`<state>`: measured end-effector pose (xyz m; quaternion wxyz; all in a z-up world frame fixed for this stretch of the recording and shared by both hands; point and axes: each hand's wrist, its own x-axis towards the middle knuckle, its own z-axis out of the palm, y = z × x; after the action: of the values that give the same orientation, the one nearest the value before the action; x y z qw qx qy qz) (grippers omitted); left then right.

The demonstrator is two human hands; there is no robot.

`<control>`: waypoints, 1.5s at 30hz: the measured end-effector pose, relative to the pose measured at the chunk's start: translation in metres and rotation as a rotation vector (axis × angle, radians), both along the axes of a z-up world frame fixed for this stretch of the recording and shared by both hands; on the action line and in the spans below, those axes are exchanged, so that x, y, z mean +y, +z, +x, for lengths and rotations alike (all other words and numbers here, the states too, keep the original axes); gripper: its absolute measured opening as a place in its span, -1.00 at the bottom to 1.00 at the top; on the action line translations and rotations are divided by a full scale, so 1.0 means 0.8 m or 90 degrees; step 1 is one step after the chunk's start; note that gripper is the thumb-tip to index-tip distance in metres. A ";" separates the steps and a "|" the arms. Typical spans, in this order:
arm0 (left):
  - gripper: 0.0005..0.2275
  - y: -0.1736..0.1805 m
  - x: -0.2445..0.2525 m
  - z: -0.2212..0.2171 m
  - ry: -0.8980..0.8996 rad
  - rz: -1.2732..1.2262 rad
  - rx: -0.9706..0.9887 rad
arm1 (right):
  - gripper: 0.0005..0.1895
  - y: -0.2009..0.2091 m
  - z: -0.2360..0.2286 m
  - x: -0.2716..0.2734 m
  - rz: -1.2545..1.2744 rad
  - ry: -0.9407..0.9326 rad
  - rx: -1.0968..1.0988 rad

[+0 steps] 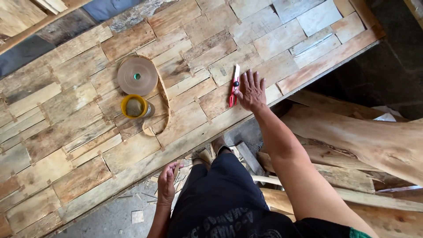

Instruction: Tiling a wooden surface with small wood pieces using adhesive tape and a utility knife.

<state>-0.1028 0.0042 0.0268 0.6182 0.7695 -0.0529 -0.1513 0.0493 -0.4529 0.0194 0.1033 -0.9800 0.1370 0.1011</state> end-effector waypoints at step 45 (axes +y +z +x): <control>-0.77 0.021 -0.132 0.039 0.652 -0.359 0.055 | -0.81 -0.055 0.031 -0.095 0.084 0.014 -0.295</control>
<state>-0.0713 -0.1016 0.0436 0.7952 0.4956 0.3129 0.1555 0.0737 -0.5286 -0.0243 0.1950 -0.9695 0.0919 -0.1168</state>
